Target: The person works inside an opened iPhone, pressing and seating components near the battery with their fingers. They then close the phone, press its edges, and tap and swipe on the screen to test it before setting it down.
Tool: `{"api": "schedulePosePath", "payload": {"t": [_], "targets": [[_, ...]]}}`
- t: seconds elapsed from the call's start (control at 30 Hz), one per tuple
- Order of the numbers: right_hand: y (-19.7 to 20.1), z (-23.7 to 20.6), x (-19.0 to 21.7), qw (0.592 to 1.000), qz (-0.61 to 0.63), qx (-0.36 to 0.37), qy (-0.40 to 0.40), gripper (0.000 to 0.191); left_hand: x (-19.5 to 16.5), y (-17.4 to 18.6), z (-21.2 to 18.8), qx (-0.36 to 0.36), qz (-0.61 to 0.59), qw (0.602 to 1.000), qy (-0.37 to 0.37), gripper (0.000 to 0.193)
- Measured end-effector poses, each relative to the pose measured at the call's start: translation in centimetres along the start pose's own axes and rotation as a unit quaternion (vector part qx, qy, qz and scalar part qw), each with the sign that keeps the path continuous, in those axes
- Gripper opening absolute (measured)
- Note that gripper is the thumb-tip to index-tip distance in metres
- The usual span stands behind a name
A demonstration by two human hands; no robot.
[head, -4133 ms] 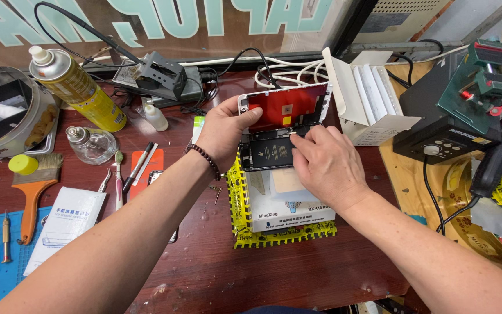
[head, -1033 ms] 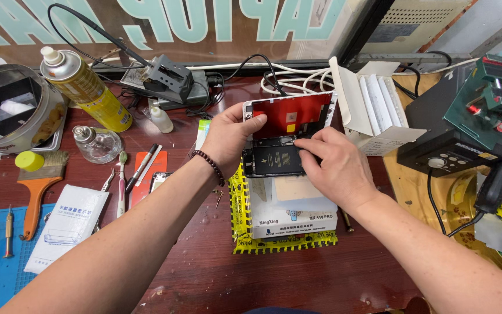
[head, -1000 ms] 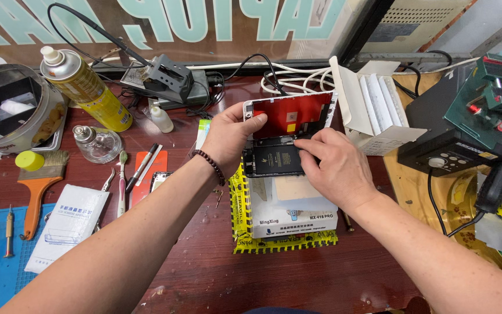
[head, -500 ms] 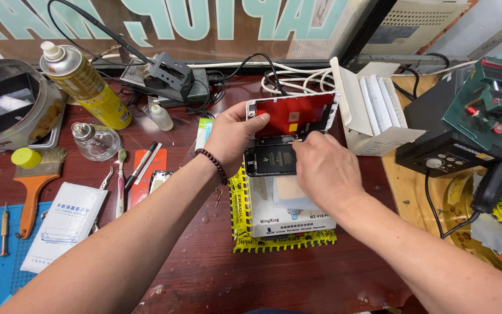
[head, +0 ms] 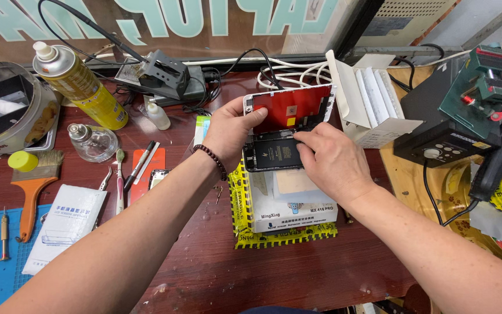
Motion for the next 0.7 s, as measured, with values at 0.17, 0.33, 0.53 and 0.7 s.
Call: {"api": "schedulePosePath", "payload": {"t": [0.17,0.33,0.53,0.7], "targets": [[0.2,0.1,1.1,0.996,-0.075,-0.015,0.043,0.019,0.1,0.0,0.1,0.002,-0.002,1.000,-0.002,0.023],[-0.5,0.6,2.1,0.992,-0.122,0.033,0.017,0.014,0.3,-0.1,0.2,-0.002,-0.001,1.000,0.000,0.024],[-1.1,0.7,2.5,0.989,-0.146,0.032,0.010,0.015,0.7,-0.2,0.3,0.002,-0.008,1.000,0.002,0.022],[-0.5,0.8,1.1,0.998,-0.066,0.008,0.014,0.016,0.9,-0.1,0.5,-0.001,-0.005,1.000,-0.005,0.020]]}}
Point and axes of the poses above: each hand's wrist, its own z-axis towards the middle knuckle, its own y-axis out of the back of the hand, x = y × z, the point moved 5 cm from there along z, towards the middle knuckle, and after that the axes turned 7 degrees about -y, right-handed, at the moved point
